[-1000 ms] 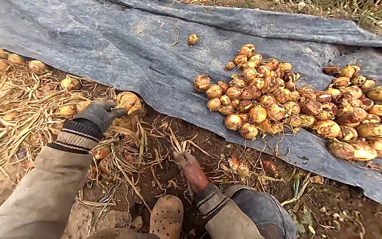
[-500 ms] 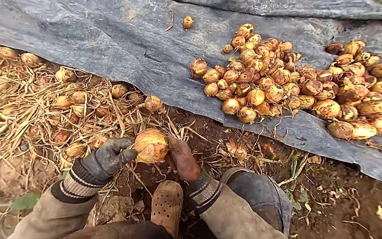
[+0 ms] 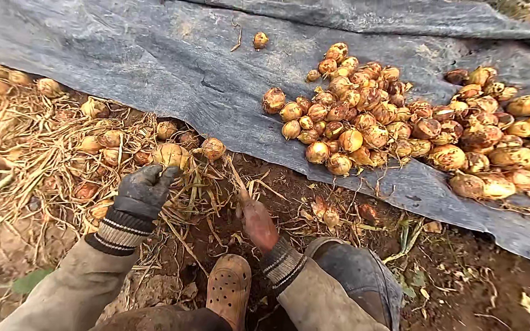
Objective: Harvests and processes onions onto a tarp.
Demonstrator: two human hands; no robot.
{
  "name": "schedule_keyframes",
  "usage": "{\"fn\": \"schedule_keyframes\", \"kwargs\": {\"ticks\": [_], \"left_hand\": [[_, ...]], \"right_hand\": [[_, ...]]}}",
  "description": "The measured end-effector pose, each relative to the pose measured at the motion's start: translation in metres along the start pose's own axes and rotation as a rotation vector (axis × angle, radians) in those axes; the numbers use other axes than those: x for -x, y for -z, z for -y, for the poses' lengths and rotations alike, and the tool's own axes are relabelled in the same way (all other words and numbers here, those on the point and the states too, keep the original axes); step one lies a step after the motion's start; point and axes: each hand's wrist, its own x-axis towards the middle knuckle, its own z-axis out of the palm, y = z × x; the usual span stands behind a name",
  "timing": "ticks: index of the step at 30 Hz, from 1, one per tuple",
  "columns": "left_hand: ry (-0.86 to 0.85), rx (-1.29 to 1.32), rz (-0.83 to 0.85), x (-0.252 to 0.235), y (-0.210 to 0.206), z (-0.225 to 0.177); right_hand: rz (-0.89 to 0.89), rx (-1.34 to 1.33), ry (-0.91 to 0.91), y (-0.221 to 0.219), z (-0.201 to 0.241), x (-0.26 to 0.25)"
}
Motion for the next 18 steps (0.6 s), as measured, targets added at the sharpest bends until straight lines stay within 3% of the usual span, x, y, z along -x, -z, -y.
{"fn": "schedule_keyframes", "kwargs": {"ticks": [2, 3, 5, 6, 8, 11, 13, 15, 18], "left_hand": [[-0.206, 0.003, 0.156, -0.003, 0.0, -0.015], [-0.267, -0.055, 0.33, -0.004, 0.002, -0.032], [-0.264, -0.245, 0.691, -0.01, 0.0, -0.071], [-0.275, -0.294, 0.775, -0.017, -0.007, -0.084], [-0.292, -0.322, 0.711, -0.048, -0.022, -0.088], [-0.124, -0.42, 0.485, -0.113, -0.043, -0.062], [-0.003, -0.476, 0.528, -0.141, -0.062, -0.036], [0.034, -0.464, 0.556, -0.144, -0.095, -0.008], [0.167, -0.382, 0.518, -0.126, -0.12, -0.007]], "right_hand": [[0.186, 0.158, -0.15, 0.001, 0.001, -0.007], [0.218, 0.144, -0.181, -0.002, 0.002, -0.009], [0.116, -0.06, -0.205, -0.004, 0.003, -0.01], [0.063, -0.228, -0.237, -0.001, 0.004, -0.011], [-0.008, -0.415, -0.191, 0.014, 0.011, -0.017], [-0.248, -0.417, 0.185, 0.048, 0.034, -0.03], [-0.378, -0.465, 0.326, 0.079, 0.049, -0.036], [-0.394, -0.495, 0.198, 0.094, 0.047, -0.034], [-0.284, -0.444, -0.122, 0.085, 0.023, -0.037]]}}
